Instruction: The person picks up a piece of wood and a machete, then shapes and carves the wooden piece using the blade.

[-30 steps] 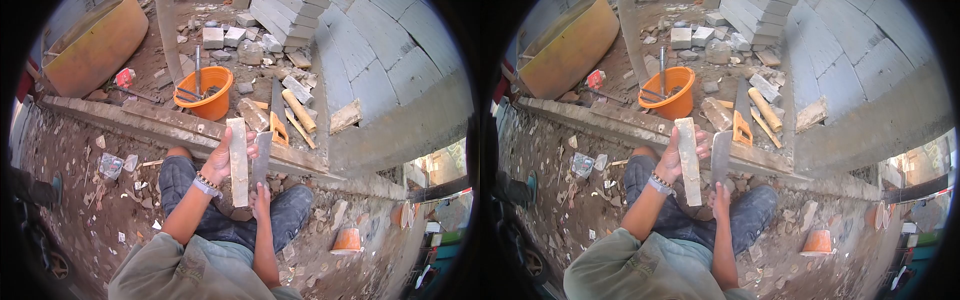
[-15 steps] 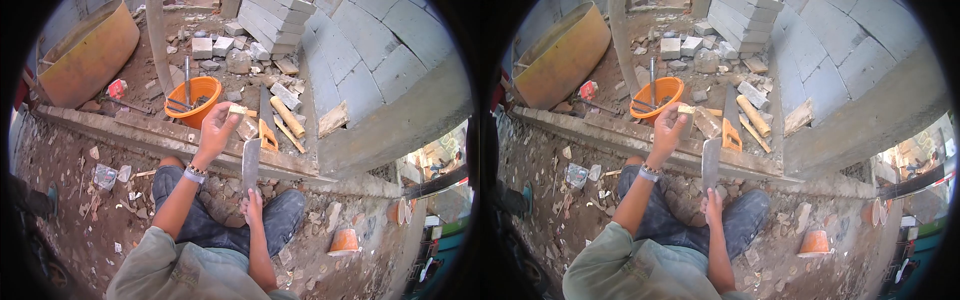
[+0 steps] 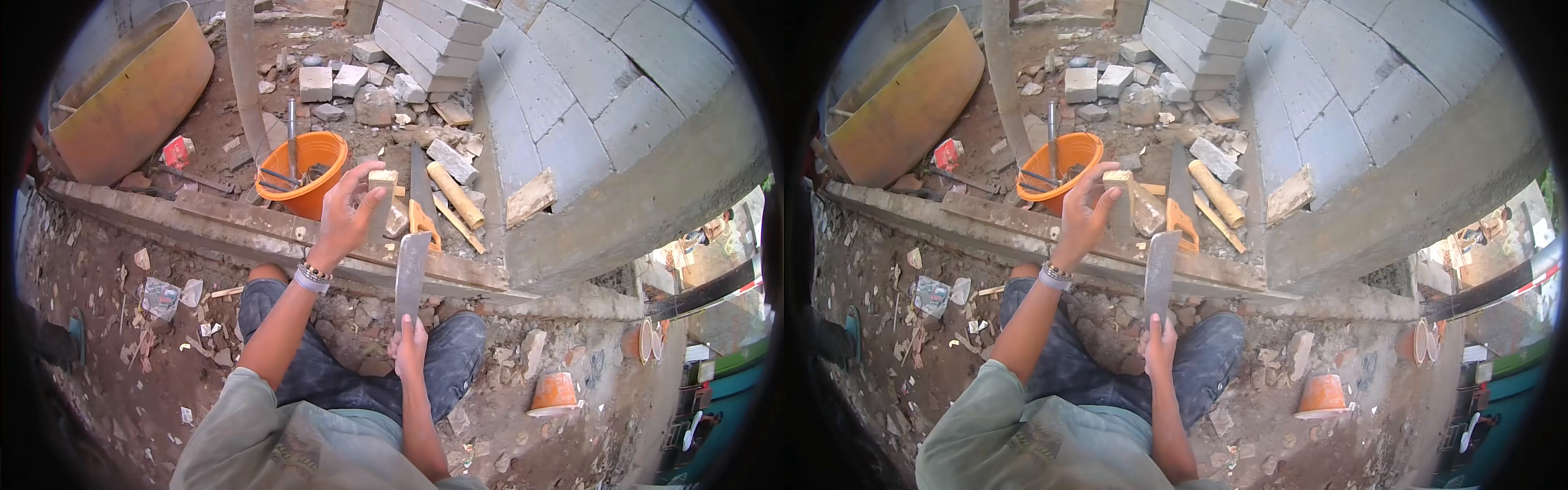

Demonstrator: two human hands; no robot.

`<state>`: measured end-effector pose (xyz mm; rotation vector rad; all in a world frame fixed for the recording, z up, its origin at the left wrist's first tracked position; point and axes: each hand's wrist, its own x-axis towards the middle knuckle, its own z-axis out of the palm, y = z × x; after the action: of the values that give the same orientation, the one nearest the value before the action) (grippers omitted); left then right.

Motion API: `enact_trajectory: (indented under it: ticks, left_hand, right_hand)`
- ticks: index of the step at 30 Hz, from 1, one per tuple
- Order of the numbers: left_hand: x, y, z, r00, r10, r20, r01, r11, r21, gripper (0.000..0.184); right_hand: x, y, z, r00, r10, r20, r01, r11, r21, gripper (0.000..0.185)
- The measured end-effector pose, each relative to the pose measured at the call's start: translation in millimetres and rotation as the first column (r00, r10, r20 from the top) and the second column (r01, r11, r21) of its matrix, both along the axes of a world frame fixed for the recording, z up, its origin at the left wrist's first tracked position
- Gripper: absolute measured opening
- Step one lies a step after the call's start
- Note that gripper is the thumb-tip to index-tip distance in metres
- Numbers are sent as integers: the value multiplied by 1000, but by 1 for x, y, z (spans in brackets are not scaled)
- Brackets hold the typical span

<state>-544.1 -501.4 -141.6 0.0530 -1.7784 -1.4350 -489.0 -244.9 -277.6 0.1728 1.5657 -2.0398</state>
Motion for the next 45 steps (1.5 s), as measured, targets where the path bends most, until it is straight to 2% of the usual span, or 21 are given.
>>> enact_trajectory:
  ticks: [5,7,9,10,13,14,16,20,21,24,25,30,33,37,40,43,45]
  left_hand:
    - [-9,0,-21,1000,9,12,-9,1000,-24,50]
    - [-7,13,-7,998,69,3,-69,997,-31,48]
    - [-9,20,-2,998,50,30,-49,998,-38,44]
    - [-10,21,-1,998,41,43,-39,998,-43,42]
    - [-16,24,-7,998,35,53,-34,999,-30,39]
    - [-18,24,-6,998,38,47,-37,999,-13,39]
    - [-17,24,-6,998,38,45,-39,999,20,38]
    - [-6,19,5,994,50,94,-41,995,-92,36]
    - [-5,17,8,995,45,86,-35,993,-113,35]
    - [-1,11,6,994,16,104,-1,989,-150,35]
    - [-2,10,6,994,5,111,13,987,-160,35]
    - [2,6,9,991,-25,131,35,997,-71,36]
    - [3,4,12,990,-48,134,56,997,-59,36]
    - [3,4,12,987,-83,140,92,994,-53,35]
    - [3,4,11,988,-87,128,97,993,-73,34]
    - [4,5,14,989,-86,121,100,988,-116,34]
    - [3,5,12,990,-66,123,82,989,-124,33]
  right_hand:
    - [-4,-6,42,979,-43,-199,71,988,139,26]
    - [-10,-8,64,956,-21,-292,68,986,152,27]
    - [-17,-10,91,907,13,-421,62,984,164,28]
    - [-20,-9,105,910,-3,-415,77,983,164,26]
    - [-33,-13,129,776,19,-631,204,938,279,33]
    - [-36,-12,139,747,71,-661,223,910,350,40]
    - [-39,-15,162,725,92,-683,236,898,371,41]
    - [-40,-32,195,610,152,-778,290,870,397,38]
    - [-40,-36,199,581,182,-793,298,859,416,38]
    - [-41,-45,200,637,292,-714,223,816,533,35]
    - [-41,-47,198,624,286,-727,229,823,520,34]
    - [-39,-56,209,557,203,-805,302,854,424,33]
    - [-33,-66,230,403,51,-914,415,880,232,33]
    - [-38,-68,232,562,206,-801,304,849,432,27]
    - [-48,-69,213,603,405,-688,195,761,619,24]
    - [-46,-67,215,594,385,-706,245,750,615,28]
    - [-49,-67,212,511,338,-790,264,813,519,29]
